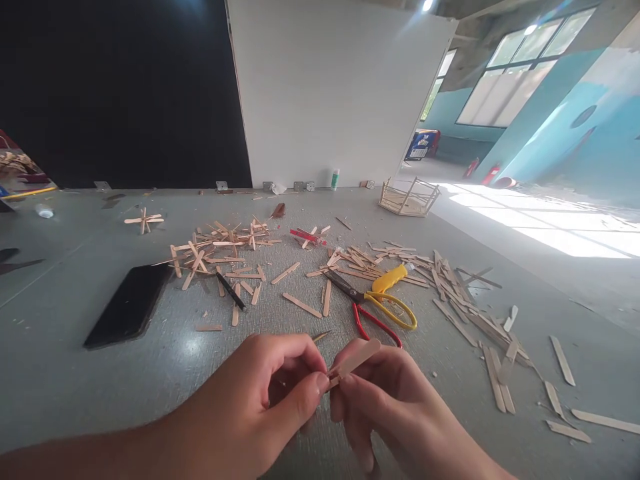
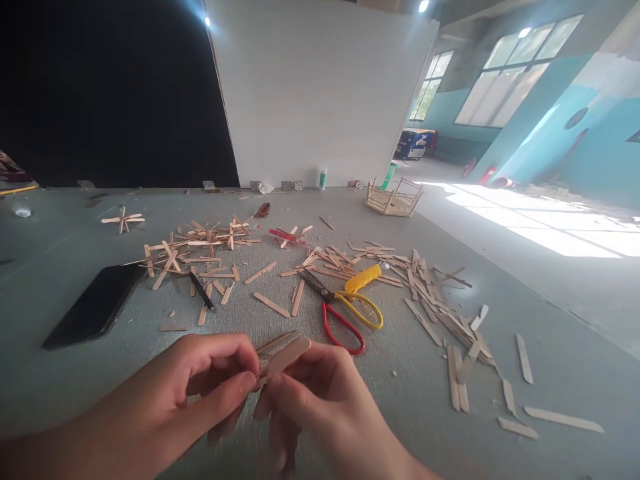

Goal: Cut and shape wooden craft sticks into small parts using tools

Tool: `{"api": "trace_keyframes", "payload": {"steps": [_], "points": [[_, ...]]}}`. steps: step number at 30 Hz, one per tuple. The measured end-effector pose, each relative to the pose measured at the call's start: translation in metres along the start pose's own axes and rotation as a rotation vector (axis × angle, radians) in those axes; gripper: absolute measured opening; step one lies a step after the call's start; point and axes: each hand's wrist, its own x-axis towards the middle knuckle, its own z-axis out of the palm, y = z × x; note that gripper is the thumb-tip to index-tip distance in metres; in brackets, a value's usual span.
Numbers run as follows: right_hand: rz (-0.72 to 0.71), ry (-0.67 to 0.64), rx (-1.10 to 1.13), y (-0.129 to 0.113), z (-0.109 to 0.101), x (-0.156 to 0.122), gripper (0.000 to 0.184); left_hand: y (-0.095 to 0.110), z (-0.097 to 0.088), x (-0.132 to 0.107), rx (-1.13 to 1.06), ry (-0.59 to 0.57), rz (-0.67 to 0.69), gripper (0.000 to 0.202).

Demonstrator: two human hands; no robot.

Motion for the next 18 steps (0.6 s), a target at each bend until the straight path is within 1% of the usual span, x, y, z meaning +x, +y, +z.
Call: {"api": "trace_keyframes", "payload": {"steps": [3, 7, 9, 13, 15, 18], "points": [[0.053, -0.015, 0.058, 0.0001, -0.001, -0.0004, 0.027, -0.0005, 0.0019, 0.0011, 0.033, 0.015, 0.045, 0.03], [0.094, 0.003, 0.097, -0.0007, -0.0015, -0.0008, 0.024, 0.0024, 0.0038, -0.0013, 0.057, 0.046, 0.049, 0.032], [0.111, -0.013, 0.122, -0.0007, -0.0018, -0.0011, 0.022, 0.0024, 0.0049, -0.0021, 0.068, 0.045, 0.05, 0.033], [0.106, -0.024, 0.144, 0.0009, -0.002, -0.0012, 0.022, -0.0015, 0.0066, -0.0015, 0.056, 0.032, 0.09, 0.036], [0.091, -0.025, 0.133, 0.0016, -0.0017, -0.0011, 0.025, -0.0038, 0.0075, -0.001, 0.042, 0.019, 0.103, 0.037], [0.076, -0.015, 0.128, 0.0019, 0.0002, -0.0009, 0.028, -0.0058, 0.0089, -0.0011, 0.043, 0.03, 0.104, 0.038]]}}
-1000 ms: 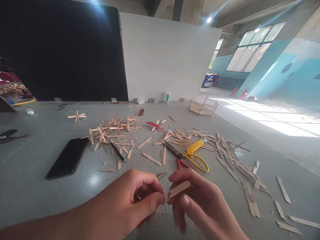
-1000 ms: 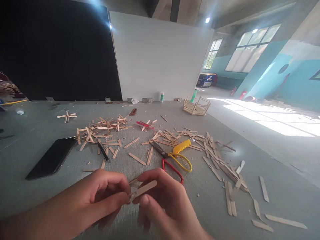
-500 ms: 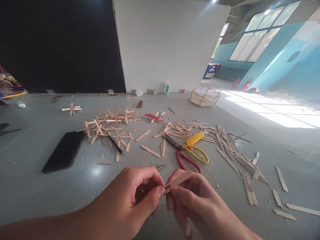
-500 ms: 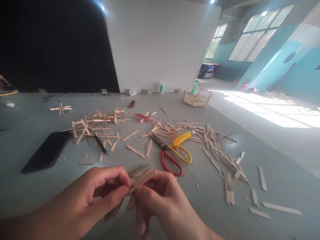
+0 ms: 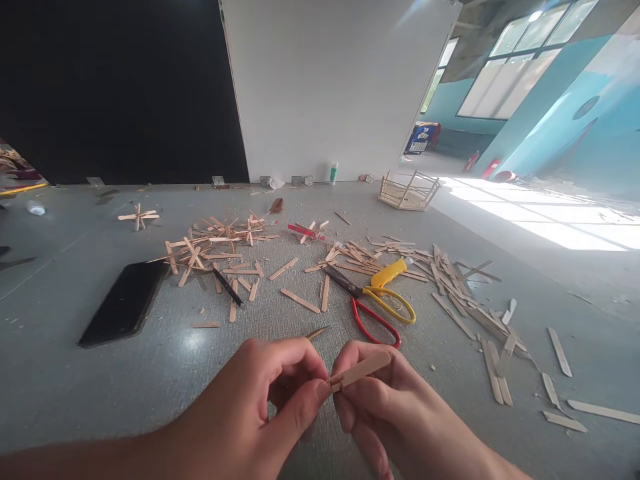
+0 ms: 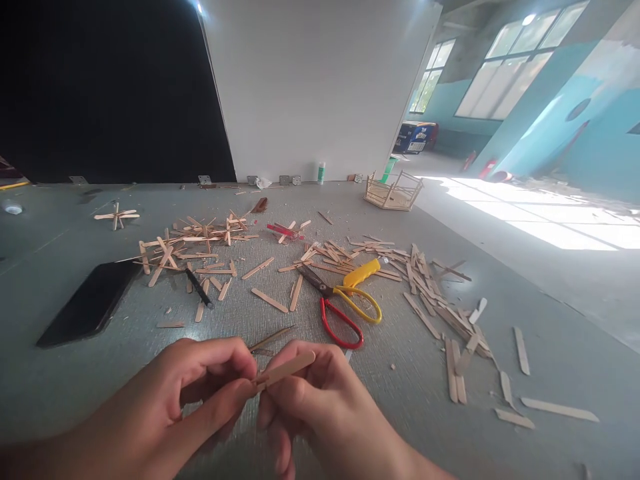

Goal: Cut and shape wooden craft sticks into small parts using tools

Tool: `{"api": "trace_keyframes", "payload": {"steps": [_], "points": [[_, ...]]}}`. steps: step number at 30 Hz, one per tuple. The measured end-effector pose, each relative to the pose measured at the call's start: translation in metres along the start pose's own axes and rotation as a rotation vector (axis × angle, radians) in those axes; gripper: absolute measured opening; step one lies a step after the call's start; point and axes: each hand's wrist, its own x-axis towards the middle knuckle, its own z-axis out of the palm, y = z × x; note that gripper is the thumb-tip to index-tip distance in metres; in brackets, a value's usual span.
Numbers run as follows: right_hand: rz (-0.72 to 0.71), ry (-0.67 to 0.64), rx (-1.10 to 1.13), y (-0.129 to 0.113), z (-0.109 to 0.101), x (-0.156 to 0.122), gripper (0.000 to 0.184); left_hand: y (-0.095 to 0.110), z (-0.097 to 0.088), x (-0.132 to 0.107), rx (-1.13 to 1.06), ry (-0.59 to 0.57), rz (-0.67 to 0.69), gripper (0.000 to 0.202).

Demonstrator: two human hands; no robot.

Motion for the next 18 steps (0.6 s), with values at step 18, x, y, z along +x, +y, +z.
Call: {"api": "trace_keyframes", "payload": {"steps": [18], "points": [[-0.235, 0.047, -0.281, -0.009, -0.002, 0.002, 0.028, 0.006, -0.005, 0.004, 0.103, 0.041, 0.013, 0.028]]}}
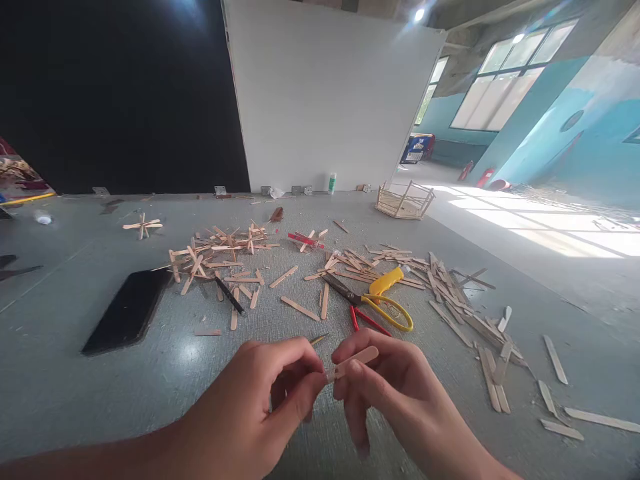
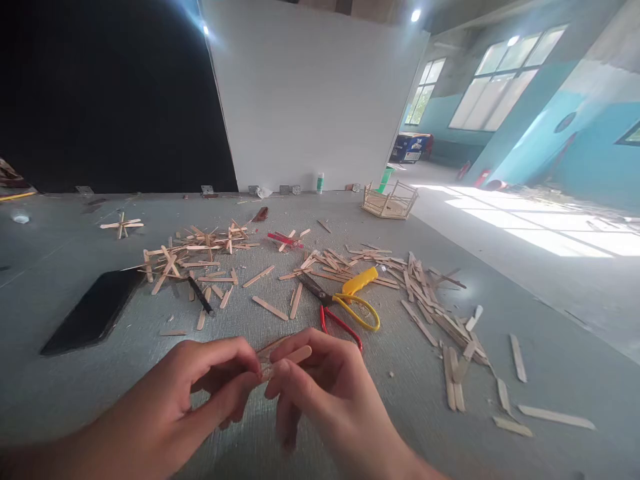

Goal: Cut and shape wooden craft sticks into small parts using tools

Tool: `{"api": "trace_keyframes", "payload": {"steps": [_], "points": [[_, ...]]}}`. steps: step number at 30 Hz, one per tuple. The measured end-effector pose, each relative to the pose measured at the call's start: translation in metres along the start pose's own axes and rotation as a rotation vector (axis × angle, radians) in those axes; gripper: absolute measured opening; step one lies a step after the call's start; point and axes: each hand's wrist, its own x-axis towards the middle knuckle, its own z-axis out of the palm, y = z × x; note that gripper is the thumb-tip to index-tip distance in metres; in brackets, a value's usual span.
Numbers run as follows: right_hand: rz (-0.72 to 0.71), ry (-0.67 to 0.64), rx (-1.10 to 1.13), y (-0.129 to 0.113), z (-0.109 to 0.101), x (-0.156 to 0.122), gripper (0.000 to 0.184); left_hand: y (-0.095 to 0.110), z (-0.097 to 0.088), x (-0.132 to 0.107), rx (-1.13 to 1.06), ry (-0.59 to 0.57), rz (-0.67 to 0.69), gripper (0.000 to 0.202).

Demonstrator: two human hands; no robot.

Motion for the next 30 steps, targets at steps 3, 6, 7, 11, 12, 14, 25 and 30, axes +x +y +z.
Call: {"api": "trace_keyframes", "payload": {"steps": [3, 6, 7, 11, 12, 14, 25, 30], "points": [[0.015, 0.004, -0.036, -0.001, 0.001, 0.0, 0.03, 0.005, -0.001, -0.003, -0.004, -0.019, 0.008, 0.026], [0.016, 0.005, -0.039, -0.001, 0.002, -0.001, 0.032, 0.006, 0.001, -0.006, -0.028, -0.02, 0.008, 0.026], [0.015, 0.007, -0.045, -0.001, 0.001, -0.002, 0.031, 0.006, 0.001, -0.006, -0.042, -0.019, 0.001, 0.027], [0.012, 0.037, -0.106, -0.001, 0.001, -0.007, 0.028, 0.009, 0.003, -0.006, -0.107, -0.012, -0.045, 0.03], [0.007, 0.051, -0.122, -0.001, 0.001, -0.008, 0.028, 0.01, 0.003, -0.006, -0.119, -0.016, -0.055, 0.03], [-0.006, 0.074, -0.139, 0.0, 0.003, -0.009, 0.028, 0.011, 0.003, -0.005, -0.149, -0.05, -0.061, 0.029], [0.035, 0.153, -0.152, 0.0, 0.013, -0.013, 0.033, 0.002, 0.012, -0.003, -0.461, -0.065, -0.145, 0.033], [0.072, 0.167, -0.163, 0.0, 0.012, -0.014, 0.033, -0.001, 0.016, -0.005, -0.53, -0.023, -0.155, 0.033]]}}
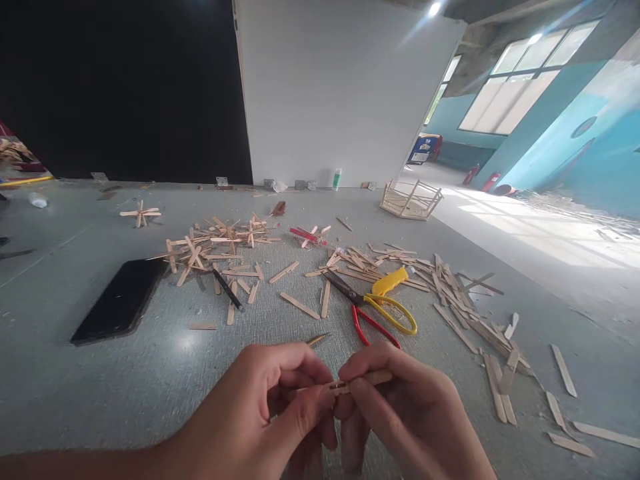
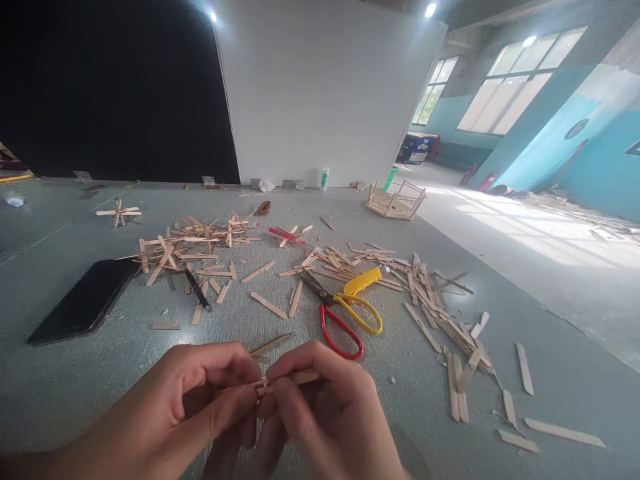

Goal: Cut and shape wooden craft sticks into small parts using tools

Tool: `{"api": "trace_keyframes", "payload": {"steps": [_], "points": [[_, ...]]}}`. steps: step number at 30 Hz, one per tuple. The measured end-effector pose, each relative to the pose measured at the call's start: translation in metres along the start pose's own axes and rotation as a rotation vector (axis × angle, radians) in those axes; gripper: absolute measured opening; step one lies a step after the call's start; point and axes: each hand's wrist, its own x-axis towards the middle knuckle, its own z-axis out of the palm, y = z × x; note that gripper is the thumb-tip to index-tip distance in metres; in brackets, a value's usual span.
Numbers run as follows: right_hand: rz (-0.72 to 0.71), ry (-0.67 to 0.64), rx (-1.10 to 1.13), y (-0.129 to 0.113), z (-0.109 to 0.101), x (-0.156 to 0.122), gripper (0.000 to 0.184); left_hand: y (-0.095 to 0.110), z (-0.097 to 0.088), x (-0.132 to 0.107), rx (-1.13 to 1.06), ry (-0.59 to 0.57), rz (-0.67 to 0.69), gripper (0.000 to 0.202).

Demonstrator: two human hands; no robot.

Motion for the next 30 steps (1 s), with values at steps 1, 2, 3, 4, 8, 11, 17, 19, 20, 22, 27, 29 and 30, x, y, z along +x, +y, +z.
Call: {"api": "trace_keyframes", "payload": {"steps": [1, 2, 3, 4, 8, 11, 17, 19, 20, 22, 27, 29, 30], "points": [[-0.002, 0.007, 0.0, 0.0, -0.001, 0.0, 0.031, -0.001, 0.0, 0.0, -0.007, -0.004, -0.006, 0.034], [-0.008, 0.007, 0.006, 0.001, -0.002, 0.0, 0.03, -0.001, -0.001, -0.001, -0.021, -0.007, -0.002, 0.035], [-0.016, -0.001, 0.021, 0.002, -0.003, 0.002, 0.028, -0.002, -0.002, 0.0, -0.047, -0.013, 0.009, 0.035], [-0.025, -0.023, 0.053, 0.003, -0.004, 0.003, 0.026, -0.003, -0.003, 0.001, -0.078, -0.032, 0.033, 0.037], [-0.026, -0.149, 0.38, 0.009, -0.01, 0.014, 0.021, -0.008, -0.01, 0.008, -0.222, -0.194, 0.215, 0.054], [0.074, -0.255, 0.6, 0.012, -0.009, 0.018, 0.022, -0.01, -0.012, 0.013, -0.107, -0.013, 0.303, 0.03], [0.242, -0.24, 0.445, 0.023, -0.001, 0.013, 0.043, -0.004, -0.011, 0.012, 0.227, 0.07, 0.512, 0.01], [0.206, -0.277, 0.241, 0.024, -0.003, 0.013, 0.049, 0.001, -0.011, 0.008, 0.278, 0.117, 0.454, 0.02], [0.157, -0.244, 0.115, 0.023, -0.004, 0.013, 0.05, 0.004, -0.01, 0.007, 0.31, 0.146, 0.42, 0.025], [0.007, -0.09, -0.09, 0.018, -0.006, 0.012, 0.047, 0.01, -0.009, 0.003, 0.405, 0.181, 0.341, 0.03], [-0.145, 0.073, -0.057, 0.003, -0.004, 0.001, 0.042, 0.019, -0.005, -0.002, 0.582, 0.081, 0.209, 0.031], [-0.111, 0.084, -0.047, 0.0, -0.001, -0.003, 0.035, 0.018, -0.004, -0.004, 0.552, 0.094, 0.206, 0.034], [-0.107, 0.098, -0.059, 0.0, 0.0, -0.005, 0.032, 0.018, -0.004, -0.006, 0.522, 0.102, 0.199, 0.034]]}}
